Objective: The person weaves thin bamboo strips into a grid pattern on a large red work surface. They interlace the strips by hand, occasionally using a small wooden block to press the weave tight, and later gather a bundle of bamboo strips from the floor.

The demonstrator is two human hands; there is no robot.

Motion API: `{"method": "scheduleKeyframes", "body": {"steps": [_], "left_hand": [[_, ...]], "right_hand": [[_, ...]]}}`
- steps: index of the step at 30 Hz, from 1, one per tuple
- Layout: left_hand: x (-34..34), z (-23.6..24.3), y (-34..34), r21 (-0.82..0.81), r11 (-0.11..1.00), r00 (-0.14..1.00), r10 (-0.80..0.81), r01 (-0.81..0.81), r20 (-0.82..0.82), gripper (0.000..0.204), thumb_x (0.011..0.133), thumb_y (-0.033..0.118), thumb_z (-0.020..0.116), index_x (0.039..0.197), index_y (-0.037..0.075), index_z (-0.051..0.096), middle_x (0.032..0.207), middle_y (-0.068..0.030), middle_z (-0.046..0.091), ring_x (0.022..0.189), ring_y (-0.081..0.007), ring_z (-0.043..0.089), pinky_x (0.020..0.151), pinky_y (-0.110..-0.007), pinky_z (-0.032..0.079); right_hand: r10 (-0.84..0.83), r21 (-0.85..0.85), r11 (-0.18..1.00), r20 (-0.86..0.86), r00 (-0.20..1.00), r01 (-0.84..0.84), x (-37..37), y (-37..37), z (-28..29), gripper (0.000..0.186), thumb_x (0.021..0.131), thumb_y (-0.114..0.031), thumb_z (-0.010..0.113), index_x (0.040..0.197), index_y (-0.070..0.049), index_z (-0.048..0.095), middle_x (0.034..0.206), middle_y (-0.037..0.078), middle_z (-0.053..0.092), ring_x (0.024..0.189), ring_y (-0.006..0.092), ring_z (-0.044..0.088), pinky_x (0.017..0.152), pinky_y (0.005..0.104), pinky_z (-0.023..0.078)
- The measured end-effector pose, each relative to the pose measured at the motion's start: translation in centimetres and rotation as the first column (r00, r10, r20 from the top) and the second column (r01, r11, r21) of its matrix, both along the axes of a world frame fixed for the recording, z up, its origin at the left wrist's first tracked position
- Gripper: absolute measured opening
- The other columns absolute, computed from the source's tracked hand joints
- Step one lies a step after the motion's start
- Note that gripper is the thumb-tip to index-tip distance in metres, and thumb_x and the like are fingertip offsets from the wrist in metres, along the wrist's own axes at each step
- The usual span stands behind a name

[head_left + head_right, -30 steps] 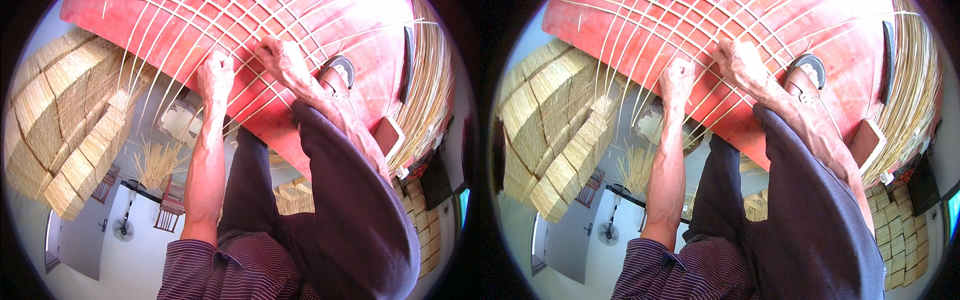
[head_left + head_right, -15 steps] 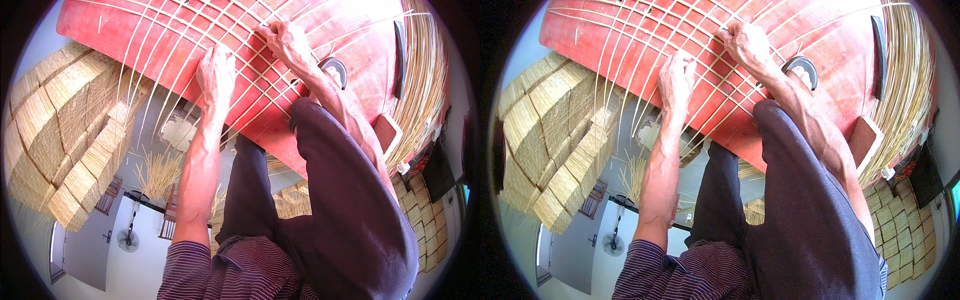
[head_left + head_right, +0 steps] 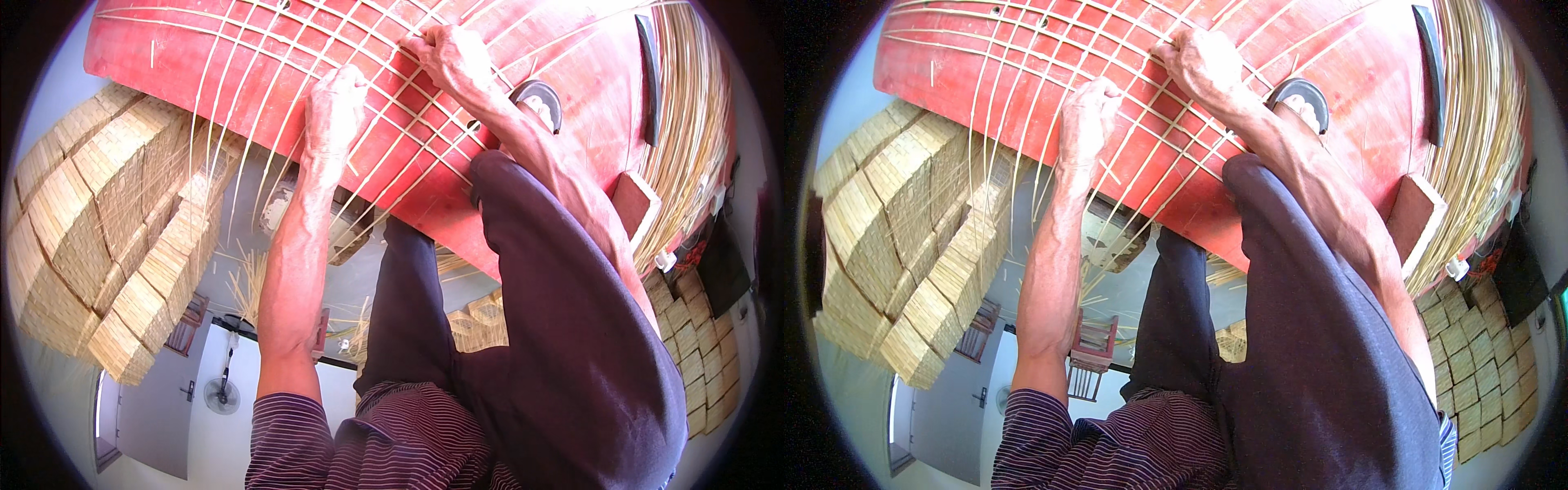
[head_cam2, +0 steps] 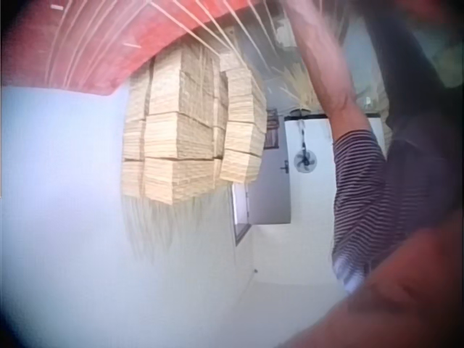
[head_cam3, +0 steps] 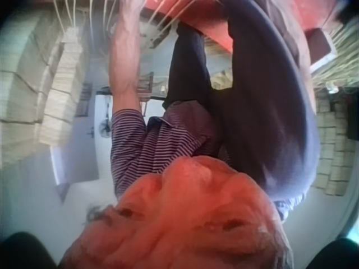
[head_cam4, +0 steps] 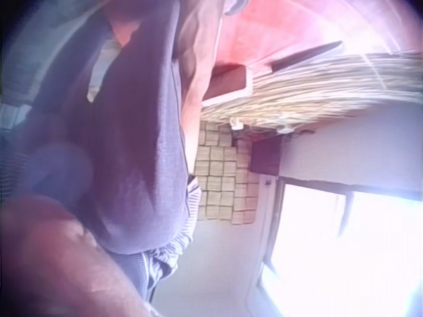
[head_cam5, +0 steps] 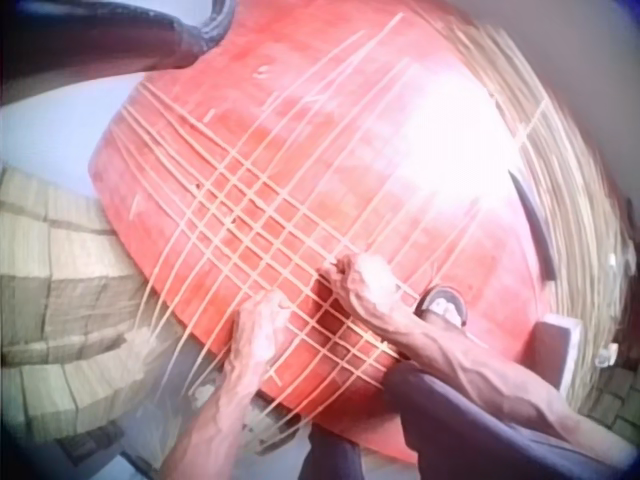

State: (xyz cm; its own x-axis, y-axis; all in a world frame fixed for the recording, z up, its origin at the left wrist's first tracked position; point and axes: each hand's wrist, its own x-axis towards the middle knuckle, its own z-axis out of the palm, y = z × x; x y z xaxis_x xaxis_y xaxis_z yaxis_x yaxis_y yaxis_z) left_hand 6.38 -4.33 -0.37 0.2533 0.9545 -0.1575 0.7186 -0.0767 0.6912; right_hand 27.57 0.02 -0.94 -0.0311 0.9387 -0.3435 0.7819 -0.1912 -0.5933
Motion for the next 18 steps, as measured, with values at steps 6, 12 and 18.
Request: {"method": "scheduleKeyframes", "body": {"steps": [6, 12, 18], "left_hand": [[0.4, 0.2, 0.4, 0.003, 1.000, 1.000, -0.021, 0.021, -0.021, 0.008, 0.085, 0.008, 0.064, 0.087, 0.000, 0.062, 0.078, -0.0164, 0.063, 0.076, -0.0318, 0.065, 0.068, -0.039, 0.051], [0.2, 0.7, -0.3, -0.090, 0.996, 0.997, 0.013, -0.020, -0.071, 0.011, 0.086, 0.008, 0.067, 0.093, 0.003, 0.060, 0.084, -0.0199, 0.064, 0.083, -0.0389, 0.065, 0.072, -0.046, 0.052], [2.2, 3.7, -1.9, -0.116, 0.990, 0.994, 0.068, -0.077, -0.080, 0.016, 0.088, 0.014, 0.069, 0.095, 0.004, 0.059, 0.075, -0.0195, 0.064, 0.071, -0.0383, 0.066, 0.062, -0.046, 0.049]], "right_hand": [[-0.001, 0.123, 0.992, -0.026, 1.000, 0.005, 0.5, -0.4, 0.1, 0.044, 0.094, -0.045, 0.066, 0.077, -0.004, 0.069, 0.057, 0.016, 0.060, 0.054, 0.0302, 0.064, 0.056, 0.0441, 0.051], [-0.130, 0.006, 0.991, -0.265, 0.956, 0.136, 5.9, -2.7, 4.6, 0.032, 0.092, -0.033, 0.065, 0.095, -0.002, 0.068, 0.080, 0.018, 0.069, 0.076, 0.0302, 0.069, 0.070, 0.0417, 0.054], [-0.546, 0.079, 0.836, 0.028, 0.838, 0.542, 21.7, -14.3, 13.6, 0.021, 0.094, -0.015, 0.070, 0.112, -0.005, 0.064, 0.094, 0.008, 0.067, 0.088, 0.0136, 0.061, 0.078, 0.0311, 0.052]]}}
